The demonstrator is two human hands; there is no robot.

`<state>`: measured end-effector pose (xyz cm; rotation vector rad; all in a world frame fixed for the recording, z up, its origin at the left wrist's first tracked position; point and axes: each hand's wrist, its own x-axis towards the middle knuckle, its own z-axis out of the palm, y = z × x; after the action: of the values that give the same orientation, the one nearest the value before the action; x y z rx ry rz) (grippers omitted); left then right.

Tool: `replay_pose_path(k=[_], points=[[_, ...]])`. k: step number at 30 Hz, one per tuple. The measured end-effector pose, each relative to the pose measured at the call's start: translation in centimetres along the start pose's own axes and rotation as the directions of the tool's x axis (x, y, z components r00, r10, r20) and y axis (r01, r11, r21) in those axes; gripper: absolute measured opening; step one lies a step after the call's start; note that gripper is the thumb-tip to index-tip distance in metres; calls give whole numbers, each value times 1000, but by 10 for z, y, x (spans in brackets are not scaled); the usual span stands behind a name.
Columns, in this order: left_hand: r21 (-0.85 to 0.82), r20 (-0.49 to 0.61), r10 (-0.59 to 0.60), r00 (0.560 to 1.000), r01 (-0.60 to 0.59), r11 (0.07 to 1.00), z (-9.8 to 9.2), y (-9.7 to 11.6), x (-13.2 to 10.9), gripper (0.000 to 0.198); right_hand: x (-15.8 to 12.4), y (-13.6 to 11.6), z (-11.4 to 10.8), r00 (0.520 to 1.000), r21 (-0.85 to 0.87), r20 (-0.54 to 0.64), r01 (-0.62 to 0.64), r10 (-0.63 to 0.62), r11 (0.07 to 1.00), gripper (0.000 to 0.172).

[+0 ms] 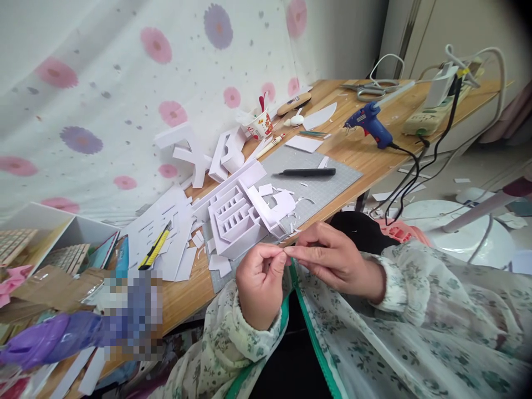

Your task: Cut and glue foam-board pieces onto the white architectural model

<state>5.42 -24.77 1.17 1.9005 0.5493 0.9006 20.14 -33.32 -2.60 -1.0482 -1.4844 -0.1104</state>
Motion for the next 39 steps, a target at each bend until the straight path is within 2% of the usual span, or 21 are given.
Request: replay_pose_path(k=[2,4,5,7,9,10,12,14,15,16,18,19,22,24,27,29,34,39], points=[[-149,62,-169,984,176,973,1,-2,1,12,0,2,-1,999,-68,-8,35,-36,997,34],[-238,158,-324,933,355,904,3,-5,1,19,-1,4,-1,997,-57,-73,-32,28,998,30],[-230,205,-373,905,415,880,4,-7,1,23,-1,6,-1,989,-34,-124,-81,76,996,25],[-105,280,-414,866,456,884,5,-11,-1,31,-3,8,-1,960,20,-217,-178,178,984,14],[84,329,-418,847,415,906,3,-14,-5,39,-5,12,-2,924,68,-271,-263,271,962,14],[175,335,-405,851,366,914,1,-15,-6,41,-5,15,-3,907,85,-276,-305,317,948,14],[320,299,-309,903,210,924,-6,-13,-8,41,-6,21,-6,886,82,-255,-379,387,922,14],[451,213,-109,971,1,892,-17,-11,-6,27,-6,29,-11,892,8,-213,-406,399,914,12],[523,156,16,988,-97,847,-24,-10,-2,17,-5,33,-13,903,-47,-188,-400,386,915,10],[598,102,138,985,-171,783,-32,-9,2,8,-3,38,-15,917,-103,-161,-383,365,918,8],[736,46,320,946,-249,629,-47,-9,14,8,0,47,-17,941,-203,-103,-336,321,920,7],[790,62,353,934,-262,555,-54,-9,21,10,2,52,-17,950,-250,-71,-313,305,916,9],[872,186,282,941,-290,394,-67,-15,36,12,7,61,-13,951,-396,49,-261,304,881,18],[893,215,219,952,-282,351,-68,-20,41,11,10,64,-9,933,-482,141,-227,331,847,24],[906,203,191,960,-258,336,-65,-28,45,8,12,65,-7,911,-526,228,-182,344,831,24],[906,209,183,961,-261,333,-65,-30,46,5,12,65,-9,924,-497,201,-191,326,846,22],[903,224,209,952,-284,322,-82,-22,53,9,8,70,-22,964,-408,-25,-252,265,877,19],[847,285,223,932,-354,397,-105,-2,55,10,7,69,-24,963,-375,-73,-266,257,888,17]])
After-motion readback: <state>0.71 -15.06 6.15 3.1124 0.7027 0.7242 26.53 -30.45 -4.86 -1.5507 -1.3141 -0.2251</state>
